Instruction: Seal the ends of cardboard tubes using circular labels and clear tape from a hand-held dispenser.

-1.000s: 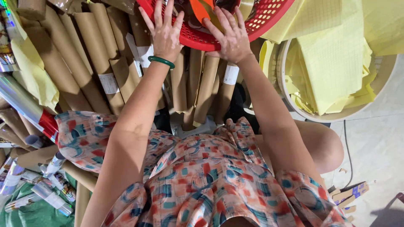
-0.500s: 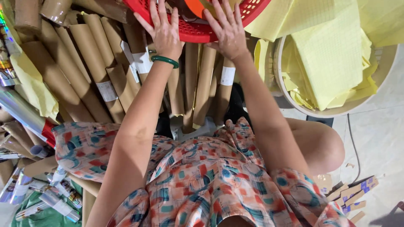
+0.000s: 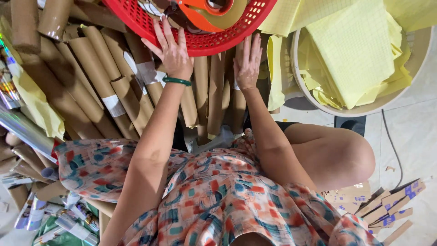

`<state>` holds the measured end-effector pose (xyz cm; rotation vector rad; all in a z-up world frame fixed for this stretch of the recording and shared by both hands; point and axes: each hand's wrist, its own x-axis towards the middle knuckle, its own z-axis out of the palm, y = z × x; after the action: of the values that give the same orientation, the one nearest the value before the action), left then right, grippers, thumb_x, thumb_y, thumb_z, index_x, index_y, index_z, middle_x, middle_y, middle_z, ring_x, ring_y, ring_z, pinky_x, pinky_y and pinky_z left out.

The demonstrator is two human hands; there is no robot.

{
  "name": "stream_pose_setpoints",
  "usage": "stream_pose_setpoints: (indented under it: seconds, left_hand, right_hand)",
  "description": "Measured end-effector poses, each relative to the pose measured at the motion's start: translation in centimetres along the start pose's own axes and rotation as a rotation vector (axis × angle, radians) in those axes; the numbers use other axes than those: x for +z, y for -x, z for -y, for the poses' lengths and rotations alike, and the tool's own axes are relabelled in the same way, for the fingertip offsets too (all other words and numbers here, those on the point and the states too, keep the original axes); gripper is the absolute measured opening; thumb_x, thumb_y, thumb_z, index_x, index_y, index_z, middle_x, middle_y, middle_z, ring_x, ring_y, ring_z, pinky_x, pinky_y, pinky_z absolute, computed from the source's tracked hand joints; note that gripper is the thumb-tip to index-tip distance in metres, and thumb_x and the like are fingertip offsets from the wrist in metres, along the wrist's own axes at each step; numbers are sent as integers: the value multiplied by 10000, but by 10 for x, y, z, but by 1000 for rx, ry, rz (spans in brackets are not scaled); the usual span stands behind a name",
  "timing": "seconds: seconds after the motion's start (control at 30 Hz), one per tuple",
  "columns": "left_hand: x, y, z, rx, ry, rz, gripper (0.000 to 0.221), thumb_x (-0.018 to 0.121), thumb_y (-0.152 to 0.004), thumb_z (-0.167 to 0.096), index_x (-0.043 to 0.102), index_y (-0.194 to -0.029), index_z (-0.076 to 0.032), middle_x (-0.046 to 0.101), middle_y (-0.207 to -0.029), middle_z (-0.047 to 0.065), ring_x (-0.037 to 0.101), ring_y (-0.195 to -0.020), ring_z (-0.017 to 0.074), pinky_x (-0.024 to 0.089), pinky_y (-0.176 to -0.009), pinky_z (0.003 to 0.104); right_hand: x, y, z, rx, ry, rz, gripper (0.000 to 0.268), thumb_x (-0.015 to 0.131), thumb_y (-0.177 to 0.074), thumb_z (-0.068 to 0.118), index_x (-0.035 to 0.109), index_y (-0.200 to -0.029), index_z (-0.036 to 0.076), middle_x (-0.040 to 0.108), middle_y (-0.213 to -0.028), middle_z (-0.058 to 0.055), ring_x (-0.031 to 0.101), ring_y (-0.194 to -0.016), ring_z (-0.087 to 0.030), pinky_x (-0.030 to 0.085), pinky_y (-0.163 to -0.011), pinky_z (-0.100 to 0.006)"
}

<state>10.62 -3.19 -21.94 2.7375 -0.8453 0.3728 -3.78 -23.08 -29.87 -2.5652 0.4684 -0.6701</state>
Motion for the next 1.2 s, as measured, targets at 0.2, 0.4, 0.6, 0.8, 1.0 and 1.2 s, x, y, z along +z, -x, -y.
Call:
stream_pose_setpoints:
  seconds: [0.2, 0.4, 0.6, 0.8, 1.0, 1.2]
  left_hand:
    - [6, 17, -18, 104, 42, -4, 911, 892, -698, -162, 543, -1529, -35, 169, -1676, 274, 84, -1550, 489, -18, -1160, 798]
    - [28, 33, -15, 249, 36, 56, 571, 776, -906, -154, 600, -1447, -117, 373, -1609, 146, 248, -1555, 383, 12, -1190, 783]
    - [16, 26, -23, 227, 63, 120, 496, 713, -907, -117, 624, -1395, -103, 453, -1551, 177, 291, -1521, 393, 24, -1180, 774]
    - [29, 41, -70, 416, -95, 78, 720, 657, -903, -64, 461, -1588, -173, 327, -1647, 192, 208, -1544, 402, 24, -1179, 747]
    - [35, 52, -103, 493, 191, 81, 680, 695, -931, -76, 470, -1567, -161, 267, -1685, 160, 188, -1573, 381, 55, -1214, 734]
    - [33, 35, -85, 244, 348, 69, 584, 769, -901, -199, 546, -1437, -135, 368, -1605, 184, 255, -1529, 397, 222, -1247, 633]
  right_hand:
    - [20, 15, -2, 150, -75, 17, 1000, 804, -882, 125, 171, -1655, 79, 97, -1707, -232, 174, -1583, -434, 247, -1274, -565]
    - [27, 36, -8, 246, -96, -14, 1037, 856, -846, 162, 175, -1623, 70, 107, -1670, -255, 222, -1520, -466, 264, -1230, -572]
    - [46, 59, -16, 502, -200, 193, 1023, 767, -849, 47, 157, -1663, 153, 220, -1685, -234, 429, -1387, -475, 418, -1149, -487]
    - [23, 60, -5, 418, 51, 103, 1001, 735, -826, 37, 163, -1637, 164, 301, -1608, -246, 475, -1263, -501, 406, -1086, -518]
    - [-6, 62, -7, 346, -20, -85, 1018, 708, -769, 29, 174, -1635, 62, 410, -1523, -231, 482, -1353, -455, 401, -1109, -506]
    - [-36, 56, 4, 565, -83, -113, 1068, 783, -703, 121, 204, -1594, 13, 555, -1224, -204, 528, -1141, -415, 403, -1072, -508]
